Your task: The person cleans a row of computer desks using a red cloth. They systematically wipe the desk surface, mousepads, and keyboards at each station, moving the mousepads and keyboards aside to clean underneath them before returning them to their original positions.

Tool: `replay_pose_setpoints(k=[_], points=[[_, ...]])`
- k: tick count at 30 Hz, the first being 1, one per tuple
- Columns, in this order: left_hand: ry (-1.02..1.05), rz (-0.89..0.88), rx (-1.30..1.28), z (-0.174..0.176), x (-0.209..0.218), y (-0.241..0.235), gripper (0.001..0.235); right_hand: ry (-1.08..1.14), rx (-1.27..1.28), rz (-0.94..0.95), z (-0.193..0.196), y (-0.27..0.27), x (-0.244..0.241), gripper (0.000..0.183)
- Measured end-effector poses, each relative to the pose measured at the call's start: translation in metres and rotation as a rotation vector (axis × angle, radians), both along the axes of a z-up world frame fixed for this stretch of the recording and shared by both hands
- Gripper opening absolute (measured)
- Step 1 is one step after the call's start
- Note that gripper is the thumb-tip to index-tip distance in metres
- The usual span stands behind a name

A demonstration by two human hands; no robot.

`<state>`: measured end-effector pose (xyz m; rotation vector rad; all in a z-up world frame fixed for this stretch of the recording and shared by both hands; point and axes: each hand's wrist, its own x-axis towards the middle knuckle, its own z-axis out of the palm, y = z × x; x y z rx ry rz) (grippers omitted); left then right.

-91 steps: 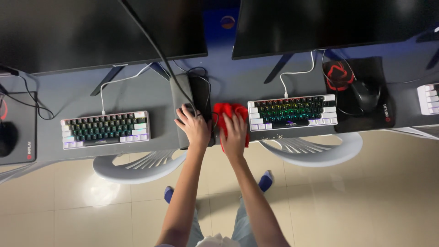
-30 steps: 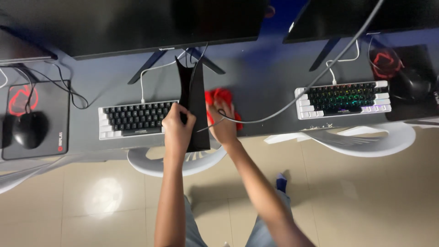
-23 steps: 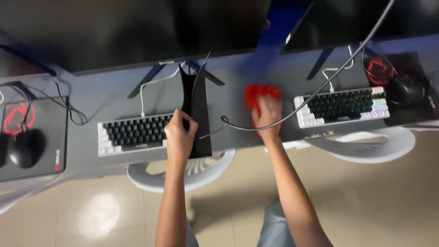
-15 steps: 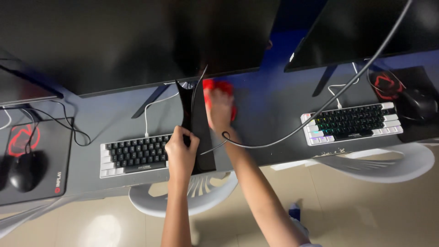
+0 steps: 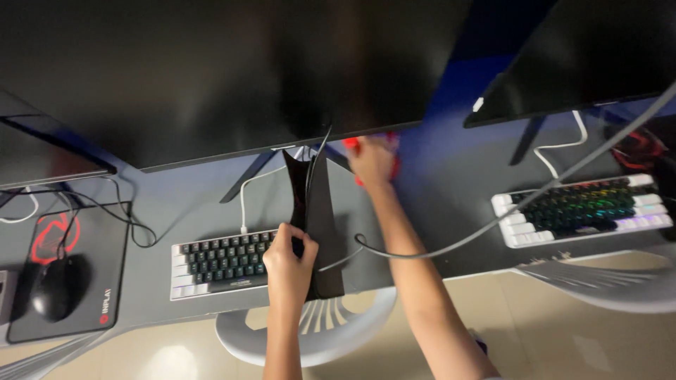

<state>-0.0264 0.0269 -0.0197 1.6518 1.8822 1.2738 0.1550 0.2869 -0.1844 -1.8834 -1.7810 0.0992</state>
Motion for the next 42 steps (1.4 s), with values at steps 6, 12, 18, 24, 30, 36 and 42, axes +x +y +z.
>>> replay_pose_setpoints(k=[6,12,18,24,30,36,42], points=[[-0.036,0.052,-0.041,-0.003,-0.006,-0.007,0.015,0.087,0.549,0.19,-0.049,0.067,-0.075,0.04],[-0.035,0.109,-0.069,-0.003,0.004,-0.012,0.014,0.084,0.073,0.392,0.041,-0.025,-0.022,0.039],[-0.051,0.117,-0.049,0.004,0.012,-0.027,0.014,-0.031,0.173,0.641,0.073,-0.191,0.039,0.055],[-0.075,0.138,-0.048,0.016,0.012,-0.035,0.014,-0.025,0.166,0.673,0.076,-0.162,0.004,0.052],[-0.103,0.209,-0.192,0.023,0.009,-0.04,0.015,-0.479,0.159,0.572,0.003,-0.017,-0.095,0.066],[-0.07,0.147,-0.123,0.021,0.009,-0.044,0.015,-0.072,-0.06,0.62,0.046,-0.037,-0.099,0.061],[-0.044,0.06,-0.015,0.015,0.023,-0.034,0.016,-0.257,0.157,0.567,0.033,-0.16,-0.035,0.058]])
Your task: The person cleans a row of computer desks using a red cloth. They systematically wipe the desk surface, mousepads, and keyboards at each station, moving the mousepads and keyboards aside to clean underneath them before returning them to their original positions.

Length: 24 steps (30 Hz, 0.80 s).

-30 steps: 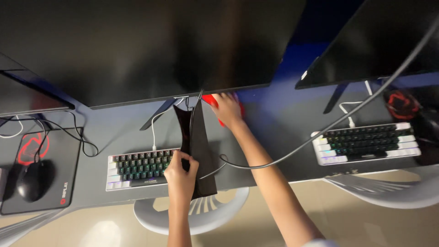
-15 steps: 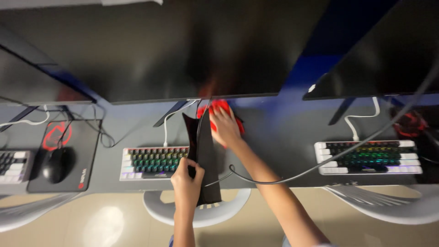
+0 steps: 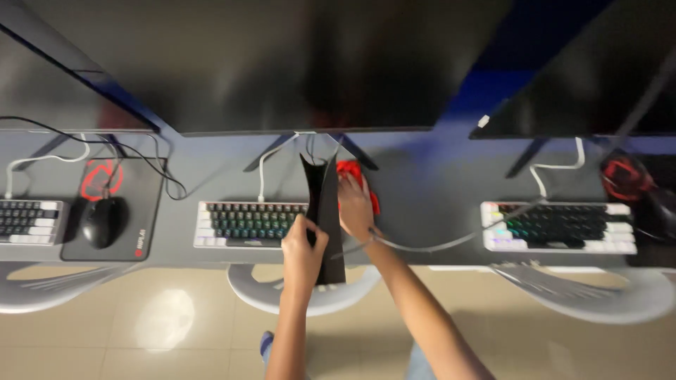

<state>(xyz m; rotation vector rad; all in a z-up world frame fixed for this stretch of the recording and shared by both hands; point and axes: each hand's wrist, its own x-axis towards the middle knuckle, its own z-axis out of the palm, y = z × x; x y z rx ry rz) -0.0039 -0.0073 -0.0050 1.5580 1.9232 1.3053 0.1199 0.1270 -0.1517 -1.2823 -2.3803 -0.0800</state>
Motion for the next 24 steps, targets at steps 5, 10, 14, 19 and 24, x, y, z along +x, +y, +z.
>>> replay_pose_setpoints(k=[5,10,14,19,24], points=[[0.004,-0.045,0.029,-0.011,0.033,0.024,0.017,0.113,-0.039,0.017,0.017,-0.069,0.048,0.051],[0.032,-0.103,-0.037,-0.018,0.064,0.036,0.017,0.217,-0.187,-0.072,0.016,-0.127,0.089,0.044],[0.074,-0.111,-0.027,-0.031,0.086,0.053,0.017,0.197,-0.259,-0.111,0.038,-0.175,0.124,0.051],[0.094,-0.067,-0.05,-0.052,0.113,0.066,0.018,0.278,-0.321,-0.095,0.063,-0.197,0.143,0.057],[0.106,-0.063,-0.122,-0.045,0.119,0.061,0.017,0.291,-0.337,-0.08,0.065,-0.197,0.145,0.057]])
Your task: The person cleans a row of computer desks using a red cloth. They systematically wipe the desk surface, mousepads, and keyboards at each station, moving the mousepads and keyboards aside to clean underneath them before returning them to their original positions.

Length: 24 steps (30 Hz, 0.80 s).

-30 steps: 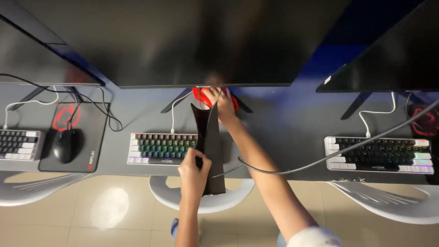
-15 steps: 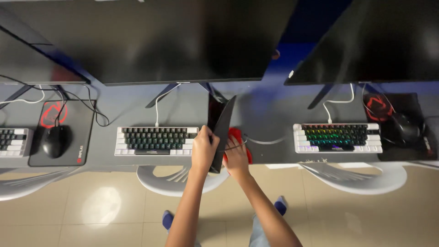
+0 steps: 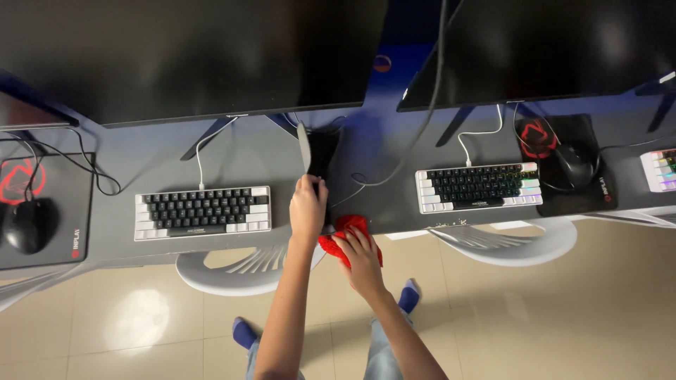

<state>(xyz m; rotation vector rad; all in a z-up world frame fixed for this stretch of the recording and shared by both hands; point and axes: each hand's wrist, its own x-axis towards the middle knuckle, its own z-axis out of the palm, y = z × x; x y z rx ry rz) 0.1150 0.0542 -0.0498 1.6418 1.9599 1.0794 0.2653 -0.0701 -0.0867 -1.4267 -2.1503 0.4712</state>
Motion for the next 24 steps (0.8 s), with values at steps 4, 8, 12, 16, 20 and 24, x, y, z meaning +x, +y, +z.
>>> replay_pose_setpoints(k=[4,8,12,16,20,24], points=[[-0.049,-0.012,0.007,-0.006,-0.024,-0.008,0.017,0.039,0.058,-0.022,-0.001,-0.005,0.008,0.054],[-0.054,-0.051,0.127,-0.03,-0.05,-0.014,0.032,0.173,0.01,-0.157,0.013,-0.016,0.018,0.047],[-0.104,-0.045,0.119,-0.045,-0.059,-0.008,0.043,0.321,-0.123,-0.218,0.013,-0.023,0.029,0.041],[-0.144,-0.025,0.053,-0.043,-0.061,-0.005,0.043,0.327,-0.158,-0.213,0.016,-0.026,0.036,0.04],[-0.168,-0.015,0.021,-0.05,-0.063,-0.008,0.044,0.296,-0.291,-0.148,0.023,-0.028,0.04,0.039],[-0.172,-0.022,0.075,-0.056,-0.064,-0.01,0.044,0.302,-0.321,-0.063,0.028,-0.035,0.034,0.039]])
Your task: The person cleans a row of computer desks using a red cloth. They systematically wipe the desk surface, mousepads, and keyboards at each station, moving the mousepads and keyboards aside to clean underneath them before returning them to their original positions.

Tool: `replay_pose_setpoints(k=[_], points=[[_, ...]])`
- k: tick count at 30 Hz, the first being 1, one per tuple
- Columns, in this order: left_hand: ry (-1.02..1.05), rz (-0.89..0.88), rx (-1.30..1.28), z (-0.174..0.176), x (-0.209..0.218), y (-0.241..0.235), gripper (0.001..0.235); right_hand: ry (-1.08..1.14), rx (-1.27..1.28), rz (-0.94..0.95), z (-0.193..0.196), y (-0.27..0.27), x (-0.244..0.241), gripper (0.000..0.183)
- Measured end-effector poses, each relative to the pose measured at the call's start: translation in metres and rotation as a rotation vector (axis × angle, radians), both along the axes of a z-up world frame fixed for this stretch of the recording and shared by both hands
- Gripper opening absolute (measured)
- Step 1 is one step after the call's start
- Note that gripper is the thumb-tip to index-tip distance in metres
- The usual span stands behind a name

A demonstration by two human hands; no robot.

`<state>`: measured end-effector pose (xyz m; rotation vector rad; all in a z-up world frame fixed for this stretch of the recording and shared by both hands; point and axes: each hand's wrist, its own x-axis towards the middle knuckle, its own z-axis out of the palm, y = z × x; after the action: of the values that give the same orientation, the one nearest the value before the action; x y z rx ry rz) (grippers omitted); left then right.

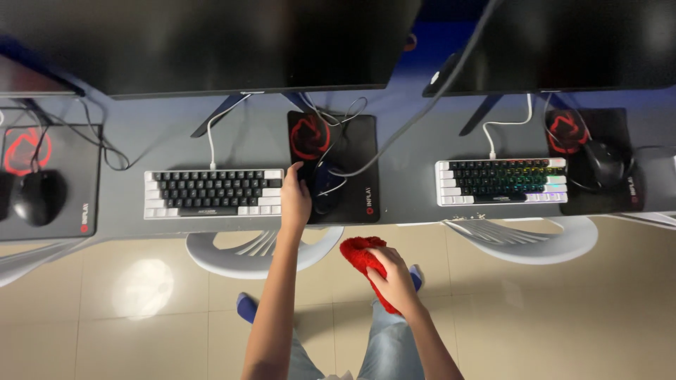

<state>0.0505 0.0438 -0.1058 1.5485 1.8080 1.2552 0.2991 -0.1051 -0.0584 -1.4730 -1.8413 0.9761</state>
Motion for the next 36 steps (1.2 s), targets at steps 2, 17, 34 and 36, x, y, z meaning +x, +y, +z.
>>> replay_pose_setpoints(k=[2,17,34,36], points=[[0.001,-0.001,0.018,0.001,-0.004,-0.002,0.044,0.007,-0.025,0.018,0.004,-0.003,-0.008,0.039],[0.487,-0.297,0.007,0.062,-0.187,-0.06,0.081,0.179,0.027,-0.084,0.004,-0.008,-0.107,0.038],[0.63,-0.404,0.06,0.073,-0.291,-0.032,0.114,0.32,0.205,-0.571,-0.046,0.006,-0.257,0.041],[0.539,-0.315,-0.005,0.085,-0.298,-0.037,0.113,0.251,0.096,-0.534,-0.045,0.024,-0.282,0.04]])
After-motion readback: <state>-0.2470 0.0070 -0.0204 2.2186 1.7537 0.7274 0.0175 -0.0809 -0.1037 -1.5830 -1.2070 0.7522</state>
